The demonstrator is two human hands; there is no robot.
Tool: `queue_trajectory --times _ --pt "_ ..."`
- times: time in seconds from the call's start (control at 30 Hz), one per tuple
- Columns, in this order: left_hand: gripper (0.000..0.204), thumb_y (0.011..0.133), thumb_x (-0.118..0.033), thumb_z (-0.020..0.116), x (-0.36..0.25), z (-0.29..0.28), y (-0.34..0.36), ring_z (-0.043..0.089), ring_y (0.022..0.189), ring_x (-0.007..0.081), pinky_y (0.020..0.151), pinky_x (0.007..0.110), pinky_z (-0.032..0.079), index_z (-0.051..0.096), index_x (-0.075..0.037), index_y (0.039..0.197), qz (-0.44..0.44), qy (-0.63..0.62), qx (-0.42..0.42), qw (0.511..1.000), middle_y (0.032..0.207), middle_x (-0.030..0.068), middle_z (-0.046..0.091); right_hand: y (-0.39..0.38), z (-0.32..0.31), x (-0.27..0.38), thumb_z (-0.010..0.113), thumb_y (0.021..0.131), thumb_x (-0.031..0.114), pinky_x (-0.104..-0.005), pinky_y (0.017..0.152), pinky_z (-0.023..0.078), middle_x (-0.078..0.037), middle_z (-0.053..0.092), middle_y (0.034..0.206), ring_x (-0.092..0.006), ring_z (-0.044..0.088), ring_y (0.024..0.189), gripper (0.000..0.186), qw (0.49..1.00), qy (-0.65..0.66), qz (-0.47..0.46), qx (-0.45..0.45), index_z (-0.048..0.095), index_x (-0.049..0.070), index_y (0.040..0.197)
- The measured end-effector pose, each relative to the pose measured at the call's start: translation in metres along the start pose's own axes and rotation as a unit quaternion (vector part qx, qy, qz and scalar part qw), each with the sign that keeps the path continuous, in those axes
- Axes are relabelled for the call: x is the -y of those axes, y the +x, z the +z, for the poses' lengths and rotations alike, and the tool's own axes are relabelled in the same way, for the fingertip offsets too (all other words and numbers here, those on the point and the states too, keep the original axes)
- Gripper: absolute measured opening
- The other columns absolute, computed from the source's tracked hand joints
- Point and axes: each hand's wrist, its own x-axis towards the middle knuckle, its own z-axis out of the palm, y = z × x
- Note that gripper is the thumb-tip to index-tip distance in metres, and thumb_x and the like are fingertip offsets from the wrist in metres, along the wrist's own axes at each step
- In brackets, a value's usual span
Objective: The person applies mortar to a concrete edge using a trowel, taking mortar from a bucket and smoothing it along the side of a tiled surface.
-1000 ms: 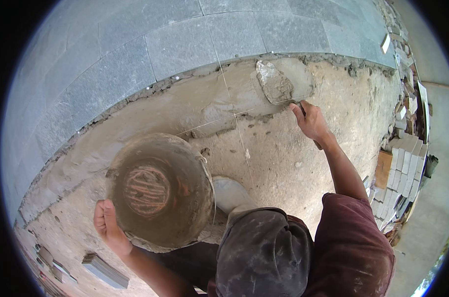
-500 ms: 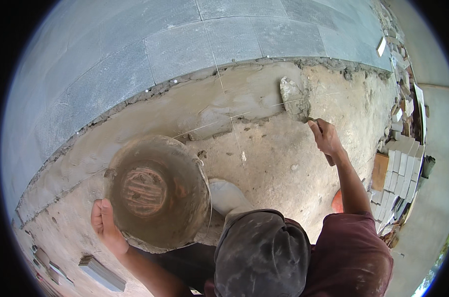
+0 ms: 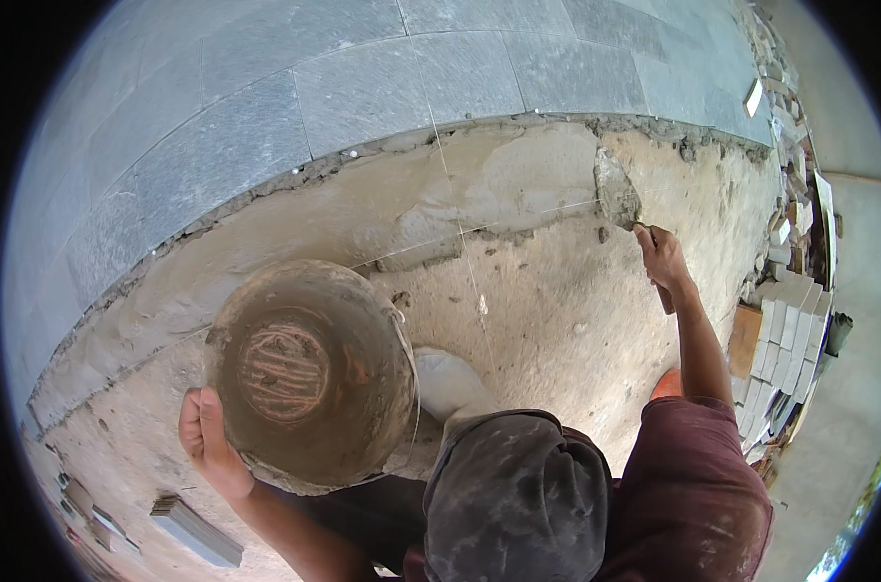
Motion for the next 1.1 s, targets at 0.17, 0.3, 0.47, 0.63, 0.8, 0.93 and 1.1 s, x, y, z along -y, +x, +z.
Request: queue_trajectory --times 0.17,0.3,0.47,0.63,0.8,0.93,1.1 --pt "0.036 0.108 -0.021 0.057 0.0 -0.007 0.001 0.035 0.074 0.0037 0.067 0.021 0.03 0.046 -0.008 0.076 0.016 0.021 0.026 0.999 0.074 -0.0063 0.044 -0.022 0.0 0.0 0.057 0.106 0.043 -0.0393 0.041 0.049 -0.014 0.059 0.061 -0.0241 0.059 0.045 0.052 0.999 0.046 0.017 -0.008 0.061 -0.005 0.087" --pt "0.036 0.108 -0.021 0.057 0.0 -0.004 0.002 0.034 0.074 0.0035 0.066 0.021 0.03 0.046 -0.008 0.077 -0.001 0.008 0.016 1.0 0.073 -0.0064 0.043 -0.013 0.029 0.038 0.059 0.106 0.042 -0.0461 0.061 0.048 -0.025 0.056 0.067 -0.0342 0.059 0.06 0.053 0.994 0.009 -0.11 0.022 0.058 -0.007 0.087" --pt "0.036 0.109 -0.021 0.056 0.0 0.0 0.001 0.035 0.073 0.0035 0.066 0.021 0.03 0.046 -0.008 0.077 0.011 0.031 0.023 0.999 0.073 -0.006 0.044 0.007 0.036 0.066 0.061 0.105 0.041 -0.0478 0.066 0.047 -0.03 0.057 0.071 -0.0422 0.054 0.065 0.051 0.986 -0.024 -0.165 0.015 0.057 -0.007 0.087" --pt "0.036 0.109 -0.022 0.056 -0.001 -0.006 0.001 0.034 0.074 0.0038 0.067 0.021 0.029 0.046 -0.008 0.077 0.012 0.034 0.014 0.999 0.073 -0.0063 0.042 0.02 0.007 0.038 0.057 0.105 0.046 -0.0398 0.045 0.048 -0.014 0.056 0.061 -0.0253 0.057 0.047 0.054 0.999 0.037 0.004 0.036 0.061 -0.005 0.089" --pt "0.036 0.108 -0.022 0.057 0.002 -0.008 0.005 0.033 0.074 0.0041 0.067 0.022 0.029 0.046 -0.008 0.077 0.028 0.051 0.023 0.998 0.073 -0.0065 0.042 0.005 -0.018 -0.015 0.055 0.105 0.048 -0.037 0.041 0.047 -0.008 0.054 0.059 -0.0183 0.055 0.044 0.054 0.995 0.056 0.077 0.013 0.065 -0.003 0.093" --pt "0.036 0.108 -0.021 0.057 0.0 -0.005 0.004 0.033 0.074 0.0039 0.067 0.022 0.029 0.046 -0.008 0.076 0.006 0.021 0.012 1.0 0.073 -0.0066 0.043 -0.036 0.014 0.018 0.055 0.107 0.044 -0.0417 0.049 0.048 -0.013 0.053 0.06 -0.0219 0.056 0.051 0.053 0.998 0.047 -0.007 0.048 0.057 -0.004 0.086" --pt "0.036 0.108 -0.02 0.057 -0.005 0.002 0.002 0.033 0.073 0.0038 0.066 0.022 0.028 0.046 -0.008 0.076 0.007 0.024 0.017 1.0 0.073 -0.0068 0.042 -0.057 0.055 0.061 0.059 0.106 0.04 -0.0485 0.061 0.046 -0.03 0.056 0.069 -0.0448 0.053 0.062 0.049 0.988 -0.004 -0.134 0.082 0.056 -0.006 0.09"
